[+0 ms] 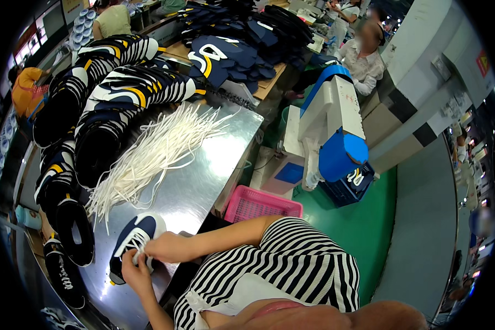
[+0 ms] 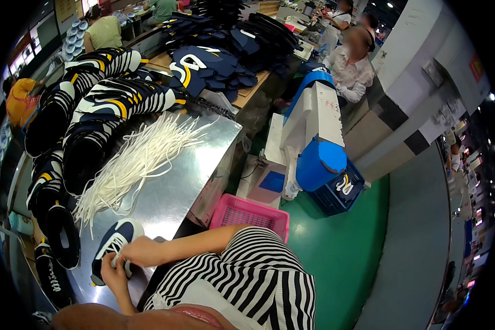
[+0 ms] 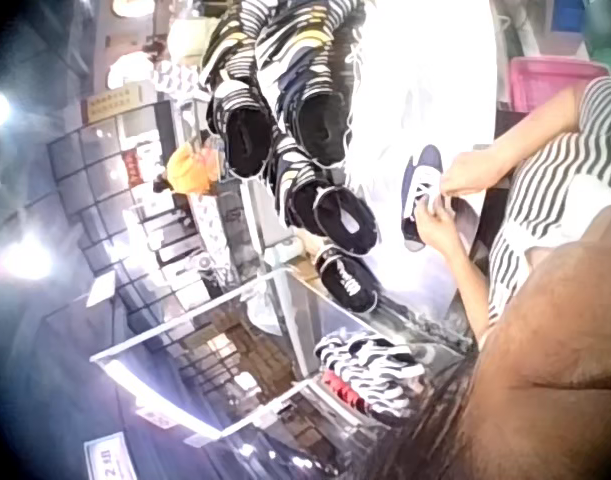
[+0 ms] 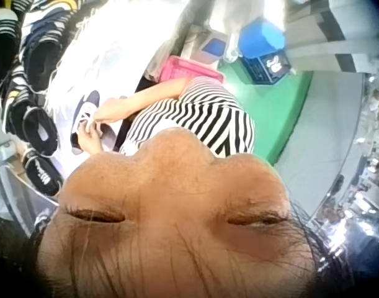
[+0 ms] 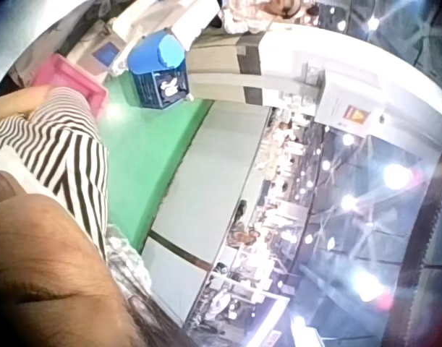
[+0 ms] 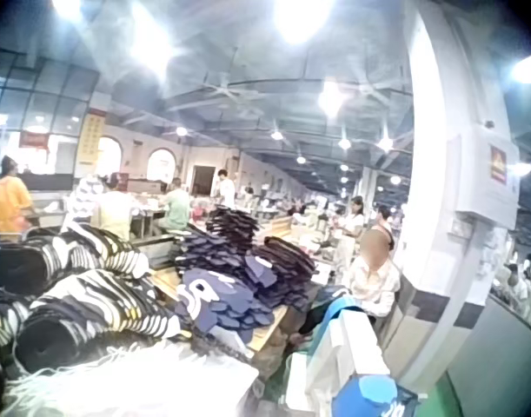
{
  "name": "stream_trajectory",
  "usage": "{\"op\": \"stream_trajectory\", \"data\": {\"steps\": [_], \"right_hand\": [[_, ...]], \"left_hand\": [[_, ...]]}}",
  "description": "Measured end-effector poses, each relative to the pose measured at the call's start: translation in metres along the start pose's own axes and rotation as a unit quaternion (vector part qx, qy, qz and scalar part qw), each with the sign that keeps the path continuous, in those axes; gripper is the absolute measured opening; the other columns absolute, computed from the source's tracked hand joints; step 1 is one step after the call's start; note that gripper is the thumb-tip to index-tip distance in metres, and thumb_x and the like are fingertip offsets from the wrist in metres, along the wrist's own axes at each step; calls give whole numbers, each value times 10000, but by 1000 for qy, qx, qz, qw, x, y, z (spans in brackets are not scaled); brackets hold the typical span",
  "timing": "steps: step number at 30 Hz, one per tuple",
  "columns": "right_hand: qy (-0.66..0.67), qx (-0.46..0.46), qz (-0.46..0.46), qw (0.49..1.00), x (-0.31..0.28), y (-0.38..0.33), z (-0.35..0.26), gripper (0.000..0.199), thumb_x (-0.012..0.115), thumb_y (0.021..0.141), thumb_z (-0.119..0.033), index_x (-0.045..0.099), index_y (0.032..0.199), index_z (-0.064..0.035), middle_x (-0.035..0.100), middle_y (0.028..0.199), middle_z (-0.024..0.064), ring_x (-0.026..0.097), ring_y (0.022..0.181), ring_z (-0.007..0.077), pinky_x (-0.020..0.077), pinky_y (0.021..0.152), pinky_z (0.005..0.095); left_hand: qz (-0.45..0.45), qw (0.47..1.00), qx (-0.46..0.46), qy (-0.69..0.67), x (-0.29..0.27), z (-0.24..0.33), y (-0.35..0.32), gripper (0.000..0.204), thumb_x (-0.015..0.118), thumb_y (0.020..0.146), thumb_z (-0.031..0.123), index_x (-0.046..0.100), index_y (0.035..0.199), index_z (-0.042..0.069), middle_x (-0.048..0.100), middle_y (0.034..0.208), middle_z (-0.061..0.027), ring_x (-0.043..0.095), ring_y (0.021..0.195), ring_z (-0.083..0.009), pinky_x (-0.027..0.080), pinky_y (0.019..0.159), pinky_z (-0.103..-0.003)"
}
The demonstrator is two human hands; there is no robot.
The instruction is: The person laces a shoe by hand, threading white laces through the eyelets, and then uses a small metal tool to tuck the ends of the laces into the interior of the shoe.
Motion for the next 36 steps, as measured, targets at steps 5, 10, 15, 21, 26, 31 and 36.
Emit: {"op": "stream_trajectory", "data": {"steps": [5, 10, 15, 21, 26, 31, 36], "right_hand": [[37, -141, -234, 961, 22, -32, -33, 138, 569, 873, -211, 578, 919, -82, 629, 783, 140, 643, 682, 360, 523, 605, 459], [26, 44, -15, 999, -14, -30, 5, 208, 529, 931, -153, 654, 1058, -45, 675, 864, 110, 664, 728, 259, 530, 631, 367], [348, 288, 23, 892, -5, 13, 19, 192, 697, 891, -218, 693, 943, -33, 631, 704, -12, 527, 608, 24, 402, 539, 185], [381, 316, 2, 869, 0, 20, 27, 155, 759, 827, -161, 699, 878, -27, 623, 698, -29, 514, 587, 27, 396, 531, 187], [372, 338, -42, 863, 1, 10, 26, 171, 751, 841, -170, 683, 902, -26, 585, 665, -36, 500, 570, 32, 392, 522, 192], [514, 335, -182, 769, -11, -3, 1, 142, 698, 889, -153, 663, 934, -23, 573, 691, -30, 503, 593, 38, 407, 556, 187], [322, 147, -208, 912, -17, -12, 1, 137, 645, 920, -110, 686, 1019, -24, 648, 883, 2, 589, 830, 87, 466, 803, 224]], "left_hand": [[126, 991, -32, 42, -19, -33, -7, 172, 647, 874, 83, 608, 987, -41, 628, 911, -207, 602, 853, -381, 469, 769, -411], [130, 988, 47, 64, -26, 9, -8, 155, 674, 850, 101, 629, 953, -5, 631, 900, -172, 608, 853, -370, 482, 739, -433], [126, 987, 94, -12, -31, 28, -9, 156, 724, 797, 64, 637, 916, 16, 629, 813, -114, 604, 716, -300, 472, 630, -374], [122, 988, 91, 7, -26, 32, -2, 156, 722, 786, 55, 639, 913, 16, 625, 795, -102, 600, 701, -287, 469, 616, -367], [119, 987, 107, 9, -21, 37, 2, 163, 726, 773, 47, 647, 913, 21, 620, 788, -99, 596, 691, -280, 464, 604, -364], [126, 988, 92, 16, -40, 36, 9, 195, 732, 762, 40, 669, 947, 43, 589, 747, -97, 577, 665, -277, 454, 589, -361], [10, 994, 29, 106, -29, 12, 11, 219, 683, 833, 125, 680, 1049, 87, 587, 785, -91, 591, 733, -283, 465, 647, -389]]}}
Point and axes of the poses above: each hand's wrist, its own y-axis towards the middle knuckle, its own x-axis out of the palm, z = x × y, the point moved 5 cm from there along y, towards the middle knuckle
